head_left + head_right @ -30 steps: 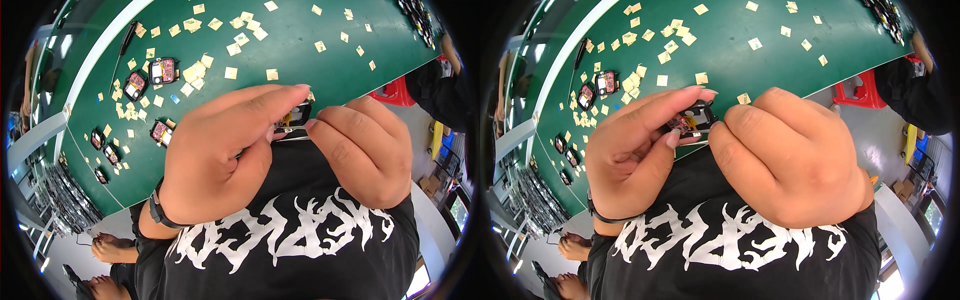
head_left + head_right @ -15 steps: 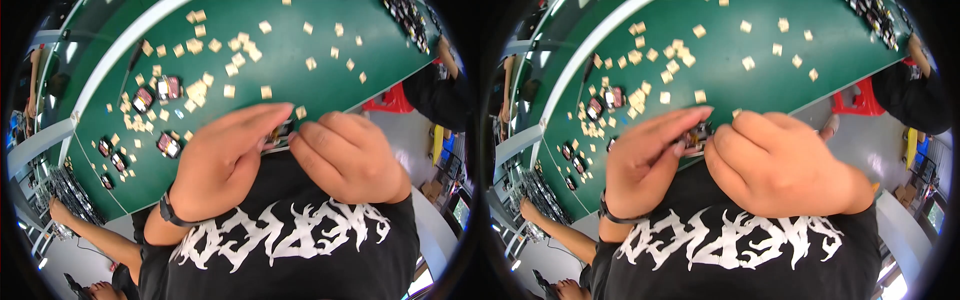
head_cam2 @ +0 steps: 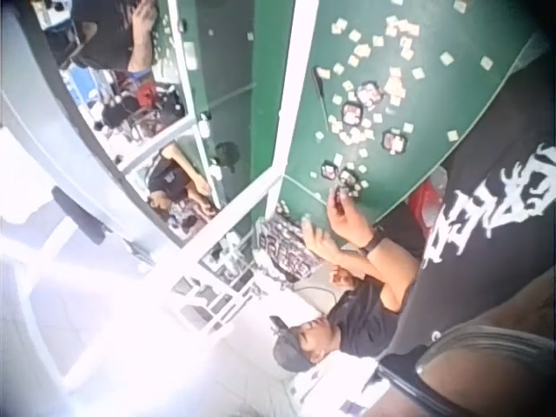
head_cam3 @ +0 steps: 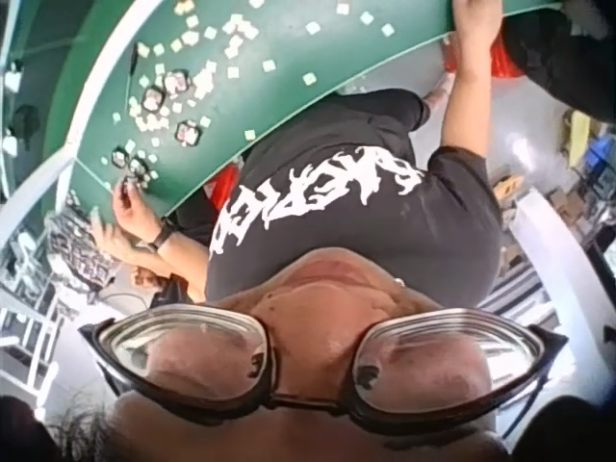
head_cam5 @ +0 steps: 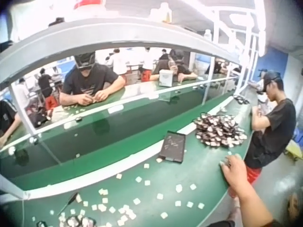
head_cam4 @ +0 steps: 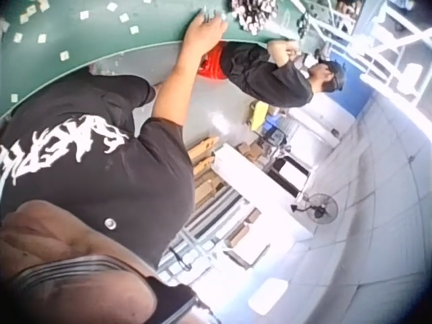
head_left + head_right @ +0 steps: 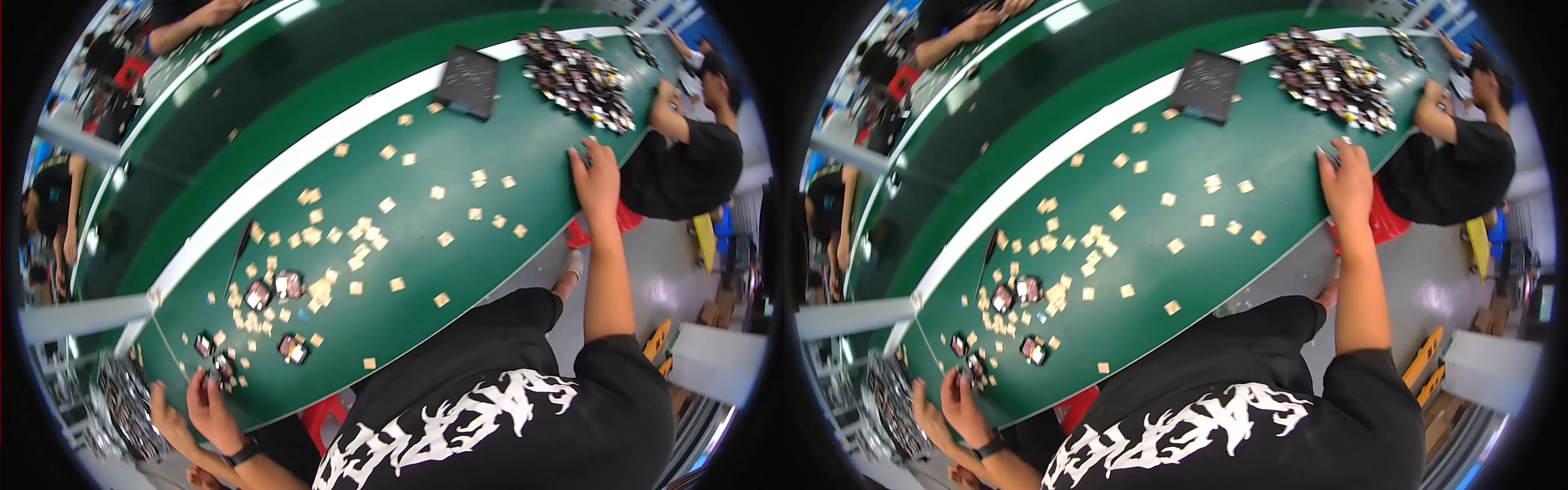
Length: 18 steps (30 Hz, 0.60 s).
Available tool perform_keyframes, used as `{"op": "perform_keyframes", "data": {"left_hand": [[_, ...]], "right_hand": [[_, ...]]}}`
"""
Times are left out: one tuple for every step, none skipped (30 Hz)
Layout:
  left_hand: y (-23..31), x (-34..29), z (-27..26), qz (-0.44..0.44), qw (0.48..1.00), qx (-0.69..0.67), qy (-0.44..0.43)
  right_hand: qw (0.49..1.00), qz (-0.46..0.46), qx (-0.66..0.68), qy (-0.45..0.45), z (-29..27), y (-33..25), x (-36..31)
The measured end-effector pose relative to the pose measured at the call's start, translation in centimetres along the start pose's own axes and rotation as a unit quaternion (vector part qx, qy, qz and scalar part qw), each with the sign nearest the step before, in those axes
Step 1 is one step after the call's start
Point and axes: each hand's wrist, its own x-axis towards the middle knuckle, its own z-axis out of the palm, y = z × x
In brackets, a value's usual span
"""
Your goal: Assembling electronic components for smartwatches on a production line workbench using tweezers.
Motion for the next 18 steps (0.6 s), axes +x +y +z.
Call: {"op": "perform_keyframes", "data": {"left_hand": [[-1.4, 0.2, -0.4, 0.017, 1.0, -0.006, 0.004], [-3.6, 0.8, -1.5, -0.012, 0.999, 0.038, -0.004], [-3.1, 1.3, -1.3, -0.015, 0.996, 0.083, -0.016], [-3.9, 1.6, -1.3, -0.011, 0.996, 0.09, -0.007], [-4.3, 2.1, -1.1, -0.007, 0.995, 0.095, -0.001], [-4.5, 2.5, -1.2, 0.019, 0.989, 0.146, 0.01], [-3.8, 2.6, -0.8, 0.044, 0.98, 0.195, 0.023], [-2.4, 2.2, -0.6, 0.064, 0.963, 0.258, 0.047], [1.0, 1.5, 0.5, 0.076, 0.962, 0.257, 0.045], [5.5, 0.5, 2.0, 0.143, 0.923, 0.349, 0.075], [8.1, 0.0, 2.9, 0.208, 0.869, 0.435, 0.107], [8.6, 0.2, 3.4, 0.201, 0.881, 0.415, 0.101], [8.3, 0.5, 3.9, 0.252, 0.882, 0.39, 0.083], [7.8, 1.5, 4.9, 0.311, 0.874, 0.368, 0.064], [7.4, 2.4, 5.8, 0.368, 0.863, 0.344, 0.044], [8.8, 2.0, 7.1, 0.358, 0.887, 0.292, 0.013], [11.2, 0.9, 8.8, 0.342, 0.909, 0.239, -0.013], [13.6, 0.2, 9.9, 0.354, 0.919, 0.167, -0.038]], "right_hand": [[1.0, 0.025, -0.015, 0.005, 0.2, 0.9, 0.4], [0.999, 0.038, -0.019, 0.01, 0.1, 1.4, 0.7], [0.998, 0.049, -0.027, 0.014, 0.3, 2.0, 1.1], [0.997, 0.064, -0.049, 0.018, 0.5, 2.1, 1.5], [0.994, 0.081, -0.072, 0.022, 0.5, 2.2, 1.9], [0.99, 0.096, -0.101, 0.036, 0.6, 2.4, 2.0], [0.983, 0.125, -0.127, 0.035, 0.5, 2.5, 2.1], [0.983, 0.128, -0.13, 0.036, 0.8, 1.9, 2.2], [0.981, 0.133, -0.137, 0.037, 0.7, 2.0, 2.2], [0.98, 0.142, -0.136, 0.043, 0.8, 2.6, 2.2], [0.98, 0.136, -0.136, 0.046, 1.1, 3.1, 2.3], [0.981, 0.13, -0.136, 0.05, 1.0, 3.6, 2.6], [0.98, 0.136, -0.134, 0.055, 0.8, 4.0, 3.0], [0.985, 0.105, -0.126, 0.059, 0.4, 4.6, 3.4], [0.988, 0.071, -0.118, 0.063, 0.1, 5.2, 3.8], [0.988, 0.054, -0.131, 0.062, 0.3, 5.3, 4.4], [0.989, 0.045, -0.127, 0.065, 1.1, 5.3, 5.0], [0.99, 0.014, -0.124, 0.06, 2.0, 5.9, 5.4]]}}
